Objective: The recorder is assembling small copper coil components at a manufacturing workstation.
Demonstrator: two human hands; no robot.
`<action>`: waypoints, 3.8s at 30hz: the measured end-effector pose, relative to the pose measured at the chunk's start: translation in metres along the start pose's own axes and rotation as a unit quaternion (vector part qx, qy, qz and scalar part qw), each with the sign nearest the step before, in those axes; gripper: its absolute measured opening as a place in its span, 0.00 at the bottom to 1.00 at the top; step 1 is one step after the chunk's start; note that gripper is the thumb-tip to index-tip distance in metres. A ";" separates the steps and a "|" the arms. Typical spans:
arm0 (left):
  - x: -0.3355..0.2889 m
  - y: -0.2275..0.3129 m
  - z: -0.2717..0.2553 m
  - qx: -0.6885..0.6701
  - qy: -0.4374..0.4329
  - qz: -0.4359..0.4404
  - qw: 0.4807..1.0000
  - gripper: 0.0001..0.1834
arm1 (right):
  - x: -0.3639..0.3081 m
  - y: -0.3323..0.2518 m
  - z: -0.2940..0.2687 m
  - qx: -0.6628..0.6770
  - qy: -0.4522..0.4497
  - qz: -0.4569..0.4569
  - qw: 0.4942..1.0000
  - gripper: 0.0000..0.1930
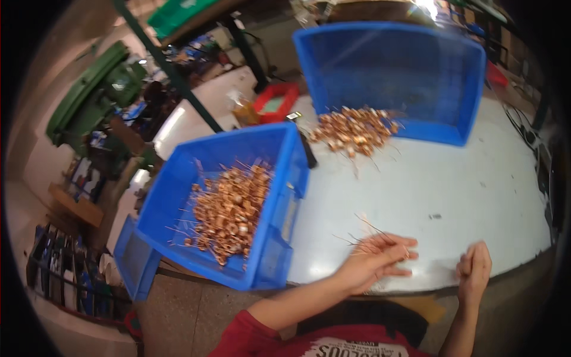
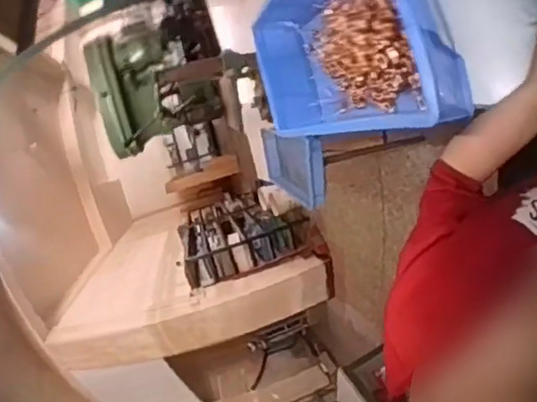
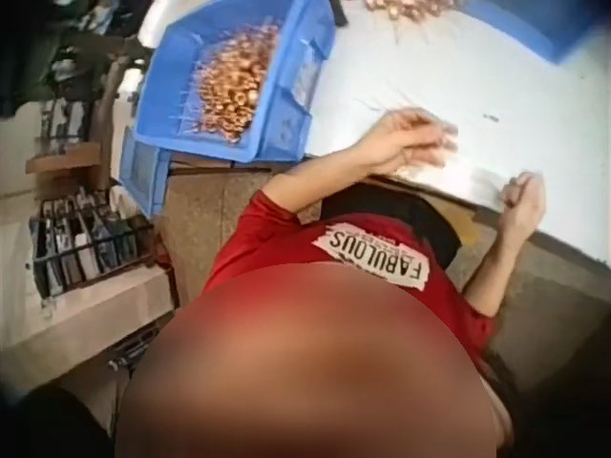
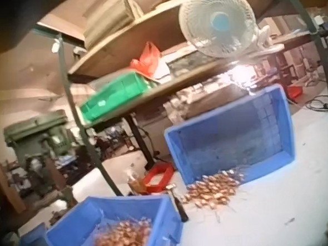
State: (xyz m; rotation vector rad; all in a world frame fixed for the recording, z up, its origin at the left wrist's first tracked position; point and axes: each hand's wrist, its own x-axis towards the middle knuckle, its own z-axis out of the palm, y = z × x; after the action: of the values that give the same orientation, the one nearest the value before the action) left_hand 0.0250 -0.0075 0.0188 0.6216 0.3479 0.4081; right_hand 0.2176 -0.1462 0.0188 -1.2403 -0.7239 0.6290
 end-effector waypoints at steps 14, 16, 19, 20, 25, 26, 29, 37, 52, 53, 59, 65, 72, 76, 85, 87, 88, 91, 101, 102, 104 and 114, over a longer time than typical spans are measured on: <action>-0.012 0.003 -0.018 0.192 0.159 0.145 0.958 0.05 | 0.149 -0.005 0.090 -0.431 -0.275 -0.147 0.847 0.12; -0.013 0.005 -0.021 0.511 0.176 0.280 0.794 0.07 | 0.183 0.013 0.112 -0.458 -0.270 -0.208 0.821 0.12; -0.012 0.009 -0.028 0.752 0.168 0.374 0.515 0.09 | 0.226 0.024 0.131 -0.553 -0.198 -0.232 0.775 0.07; -0.012 0.010 -0.033 0.736 0.148 0.373 0.545 0.08 | 0.241 0.030 0.132 -0.561 -0.177 -0.241 0.772 0.06; -0.017 0.017 -0.048 0.618 0.080 0.368 0.690 0.07 | 0.289 0.059 0.134 -0.570 -0.185 -0.356 0.717 0.13; -0.020 0.019 -0.046 0.551 0.069 0.365 0.747 0.06 | 0.293 0.061 0.137 -0.564 -0.186 -0.367 0.716 0.13; -0.029 0.022 -0.039 0.313 0.071 0.294 0.900 0.07 | 0.298 0.069 0.139 -0.566 -0.287 -0.403 0.660 0.16; -0.041 0.002 -0.023 -0.203 -0.037 0.001 0.979 0.06 | 0.266 0.038 0.127 -0.588 -0.266 -0.485 0.590 0.07; -0.005 0.014 -0.047 0.670 0.120 0.407 0.610 0.07 | 0.239 -0.032 0.110 -0.333 -0.243 -0.190 0.891 0.06; -0.004 0.015 -0.049 0.673 0.137 0.415 0.597 0.07 | 0.240 -0.035 0.112 -0.249 -0.217 -0.178 0.927 0.06; -0.004 0.022 -0.052 0.602 0.238 0.211 0.733 0.07 | 0.231 -0.055 0.128 -0.282 -0.169 -0.066 0.942 0.07; -0.011 0.029 -0.033 0.196 0.281 0.255 0.904 0.13 | 0.210 -0.065 0.111 -0.367 -0.174 0.029 0.913 0.09; -0.014 0.018 -0.033 -0.145 0.065 0.111 0.981 0.15 | 0.142 -0.058 0.075 -0.392 -0.182 -0.039 0.901 0.07; -0.014 0.012 0.003 -0.023 0.164 0.056 0.985 0.13 | 0.080 -0.048 0.076 -0.367 -0.209 -0.044 0.905 0.04; -0.011 -0.020 -0.006 -0.033 0.043 0.042 0.998 0.16 | 0.003 -0.023 0.094 -0.275 -0.146 -0.113 0.944 0.08; -0.012 -0.024 -0.002 -0.055 0.067 0.045 0.995 0.16 | -0.003 -0.021 0.097 -0.257 -0.147 -0.102 0.950 0.08; -0.012 -0.025 -0.003 -0.066 0.079 0.046 0.994 0.16 | -0.004 -0.020 0.098 -0.249 -0.147 -0.097 0.952 0.08; -0.013 -0.025 -0.007 -0.077 0.031 0.030 0.996 0.15 | -0.005 -0.019 0.095 -0.291 -0.151 -0.131 0.936 0.08; -0.019 -0.025 -0.007 -0.164 0.053 -0.007 0.985 0.16 | 0.011 -0.026 0.061 -0.265 -0.147 -0.215 0.928 0.08; -0.019 -0.023 -0.007 -0.179 0.040 -0.007 0.983 0.16 | 0.014 -0.027 0.053 -0.260 -0.096 -0.180 0.944 0.09; -0.020 -0.023 -0.007 -0.193 0.024 -0.009 0.981 0.16 | 0.019 -0.017 0.035 -0.236 -0.092 -0.110 0.961 0.14; -0.028 -0.036 -0.012 -0.193 -0.054 -0.002 0.980 0.14 | -0.015 0.039 0.069 0.166 -0.266 0.018 0.949 0.51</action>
State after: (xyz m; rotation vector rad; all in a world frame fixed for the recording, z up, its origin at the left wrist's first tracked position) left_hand 0.0055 -0.0411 -0.0076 0.2614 0.1581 0.4218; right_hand 0.1532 -0.1077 -0.0101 -0.7729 -0.9922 1.0910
